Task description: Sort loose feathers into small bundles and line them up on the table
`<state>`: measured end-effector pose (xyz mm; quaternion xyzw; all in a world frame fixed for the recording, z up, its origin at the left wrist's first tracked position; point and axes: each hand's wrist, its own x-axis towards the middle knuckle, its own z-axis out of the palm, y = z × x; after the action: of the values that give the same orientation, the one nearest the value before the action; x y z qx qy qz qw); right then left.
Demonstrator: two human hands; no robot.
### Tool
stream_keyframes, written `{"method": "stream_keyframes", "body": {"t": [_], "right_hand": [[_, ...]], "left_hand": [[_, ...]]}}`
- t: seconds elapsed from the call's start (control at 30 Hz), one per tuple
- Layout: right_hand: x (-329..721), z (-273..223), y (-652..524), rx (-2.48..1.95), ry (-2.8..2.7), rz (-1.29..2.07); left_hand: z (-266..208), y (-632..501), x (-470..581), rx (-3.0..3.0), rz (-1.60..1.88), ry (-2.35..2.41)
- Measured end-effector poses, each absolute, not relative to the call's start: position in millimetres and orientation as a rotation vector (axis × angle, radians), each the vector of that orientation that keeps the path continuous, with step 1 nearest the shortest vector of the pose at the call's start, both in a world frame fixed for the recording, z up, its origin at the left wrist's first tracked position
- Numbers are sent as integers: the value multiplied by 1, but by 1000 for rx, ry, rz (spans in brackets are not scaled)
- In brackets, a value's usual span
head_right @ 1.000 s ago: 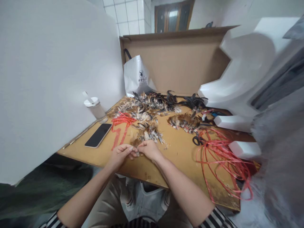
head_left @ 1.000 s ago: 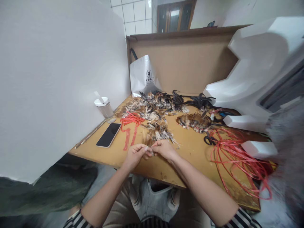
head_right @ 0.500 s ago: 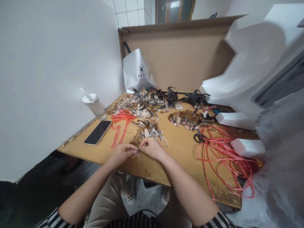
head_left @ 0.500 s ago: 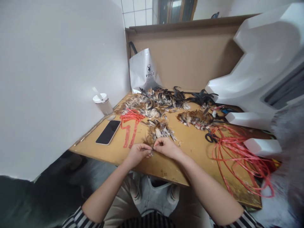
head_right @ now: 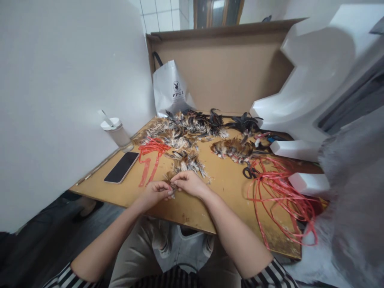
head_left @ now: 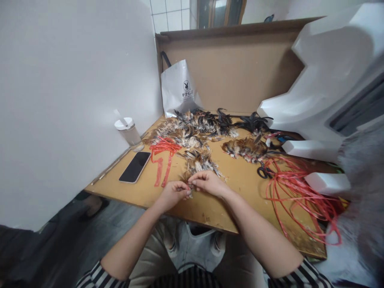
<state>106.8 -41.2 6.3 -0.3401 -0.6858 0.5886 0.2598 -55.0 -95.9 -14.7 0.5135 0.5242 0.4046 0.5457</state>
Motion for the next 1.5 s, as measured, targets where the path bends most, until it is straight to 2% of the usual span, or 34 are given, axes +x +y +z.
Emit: {"method": "stream_keyframes", "body": {"t": [0.3,0.53,0.9,1.13,1.5], "right_hand": [[108,-3,-41,-844,-2275,1286],[107,-12,-40,-889,-2316,1107],[108,-11,-38,-860,-2255,1309],[105,-11,-41,-890,-2304,1116],[109,-2,-40,-788,-2303,1214]], "left_hand": [[-13,-97,-60,1217,906,1220],[-16,-95,-61,1225,890,1220],[-13,-96,-61,1227,894,1193],[-13,-96,-61,1246,896,1208],[-3,-92,-63,1086,863,1219]]}}
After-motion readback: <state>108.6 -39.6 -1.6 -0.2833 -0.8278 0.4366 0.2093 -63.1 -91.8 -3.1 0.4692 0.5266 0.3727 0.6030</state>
